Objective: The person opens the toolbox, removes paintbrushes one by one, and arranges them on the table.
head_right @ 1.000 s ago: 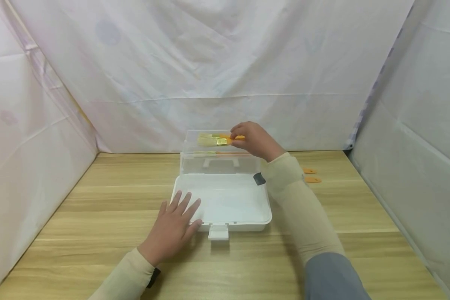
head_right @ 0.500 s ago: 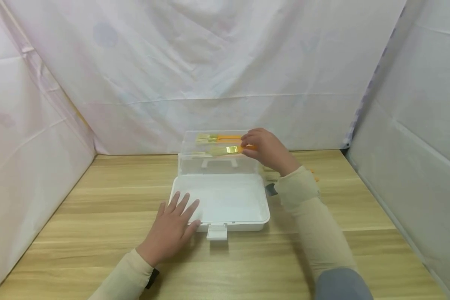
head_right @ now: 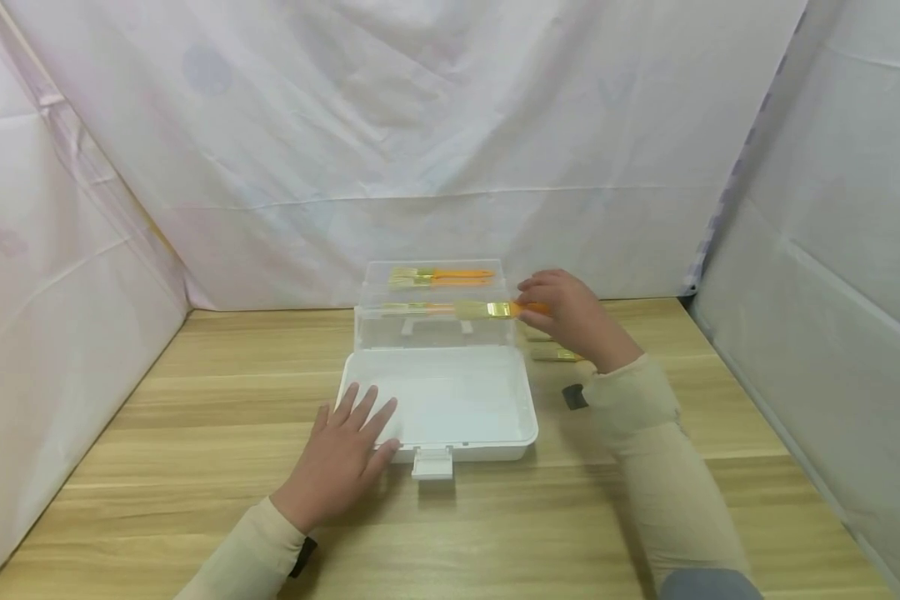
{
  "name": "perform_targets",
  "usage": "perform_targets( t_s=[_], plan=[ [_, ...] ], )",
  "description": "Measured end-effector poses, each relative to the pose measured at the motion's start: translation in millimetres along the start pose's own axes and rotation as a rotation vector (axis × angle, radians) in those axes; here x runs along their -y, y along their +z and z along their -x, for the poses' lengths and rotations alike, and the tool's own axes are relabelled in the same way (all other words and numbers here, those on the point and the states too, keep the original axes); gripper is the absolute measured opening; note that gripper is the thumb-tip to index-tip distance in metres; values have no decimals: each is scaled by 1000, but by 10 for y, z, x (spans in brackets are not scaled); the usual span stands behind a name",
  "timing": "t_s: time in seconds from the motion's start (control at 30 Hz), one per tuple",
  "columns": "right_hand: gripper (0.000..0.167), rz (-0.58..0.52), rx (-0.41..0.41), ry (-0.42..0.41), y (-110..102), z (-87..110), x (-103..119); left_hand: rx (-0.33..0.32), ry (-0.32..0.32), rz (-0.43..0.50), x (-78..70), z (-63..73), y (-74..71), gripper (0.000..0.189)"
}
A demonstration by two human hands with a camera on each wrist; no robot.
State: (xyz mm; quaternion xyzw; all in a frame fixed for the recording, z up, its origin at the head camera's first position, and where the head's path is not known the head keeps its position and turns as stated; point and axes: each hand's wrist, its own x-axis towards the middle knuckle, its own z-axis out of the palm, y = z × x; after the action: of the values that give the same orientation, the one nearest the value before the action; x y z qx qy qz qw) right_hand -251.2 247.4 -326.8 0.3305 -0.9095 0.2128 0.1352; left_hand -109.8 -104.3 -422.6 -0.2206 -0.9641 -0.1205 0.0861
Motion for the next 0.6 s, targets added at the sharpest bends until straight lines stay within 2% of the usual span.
perform_targets(
  t_s=[0.17, 0.37, 0.6],
  plan=[
    [18, 11, -17, 29, -1, 169, -120, 12, -4, -3, 6, -3, 0, 57],
    [18, 38, -7, 123, 13, 425, -296, 6, -1, -4, 10, -3, 0, 57],
    [16, 95, -12, 149, 22, 726, -497, 5, 0, -3, 8, -2, 2, 57]
  ],
)
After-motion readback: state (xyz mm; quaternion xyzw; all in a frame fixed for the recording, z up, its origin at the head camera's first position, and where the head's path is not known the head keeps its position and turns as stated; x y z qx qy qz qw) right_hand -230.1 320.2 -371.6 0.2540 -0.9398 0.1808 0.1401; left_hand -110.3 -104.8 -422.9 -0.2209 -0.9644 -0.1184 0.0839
